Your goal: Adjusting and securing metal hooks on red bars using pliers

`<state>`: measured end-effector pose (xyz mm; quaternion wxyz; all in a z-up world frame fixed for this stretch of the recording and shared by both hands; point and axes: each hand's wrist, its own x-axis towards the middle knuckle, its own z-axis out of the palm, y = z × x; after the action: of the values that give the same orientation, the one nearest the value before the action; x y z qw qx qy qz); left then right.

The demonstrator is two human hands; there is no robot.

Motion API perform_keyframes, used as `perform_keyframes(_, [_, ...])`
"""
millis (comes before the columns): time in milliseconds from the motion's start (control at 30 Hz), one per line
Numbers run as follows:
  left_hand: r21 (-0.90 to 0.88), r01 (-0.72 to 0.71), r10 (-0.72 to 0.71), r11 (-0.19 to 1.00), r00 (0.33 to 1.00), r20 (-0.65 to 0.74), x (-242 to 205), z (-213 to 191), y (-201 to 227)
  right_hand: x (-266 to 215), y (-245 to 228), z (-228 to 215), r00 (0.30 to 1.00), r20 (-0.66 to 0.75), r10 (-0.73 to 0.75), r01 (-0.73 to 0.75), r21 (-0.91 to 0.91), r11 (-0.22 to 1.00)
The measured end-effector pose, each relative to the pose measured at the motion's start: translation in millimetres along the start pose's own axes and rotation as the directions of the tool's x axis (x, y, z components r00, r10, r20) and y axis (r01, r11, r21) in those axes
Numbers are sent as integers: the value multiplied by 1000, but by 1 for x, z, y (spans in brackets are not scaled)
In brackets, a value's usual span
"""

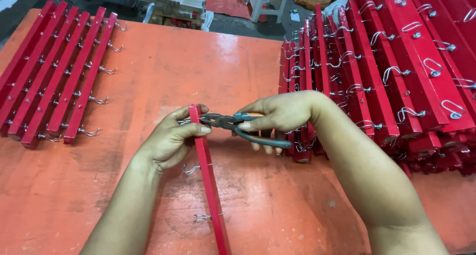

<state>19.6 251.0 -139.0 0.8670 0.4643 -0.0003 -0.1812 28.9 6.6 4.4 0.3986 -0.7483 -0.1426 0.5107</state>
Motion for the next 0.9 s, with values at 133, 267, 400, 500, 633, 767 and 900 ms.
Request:
perform_keyframes(133, [-14,7,-7,1000,1000,-21,-3,-4,-1,19,25,5,1000,2,3,-3,35,999])
perform_keyframes(267, [-2,33,-33,999,999,-31,-4,-8,0,34,49,35,993,-117,-6,33,235,971])
perform_keyframes(400, [7,40,-39,999,998,-40,-7,-1,3,60,86,71,967,-256,1,142,540,829])
perform_keyframes(500, [0,29,-28,1000,998,-63,-3,1,-4,80,109,95,946,-325,-11,223,624,749])
perform_keyframes(633, [17,62,-60,998,994,-90,-2,0,-9,94,107,117,917,-395,-48,307,624,719])
perform_keyframes(767, [44,58,-53,997,993,-108,-2,6,-5,99,107,121,890,-452,-55,366,637,679])
perform_keyframes(900, [66,67,-58,996,990,-132,-1,8,-8,103,114,124,876,-479,-58,391,636,666])
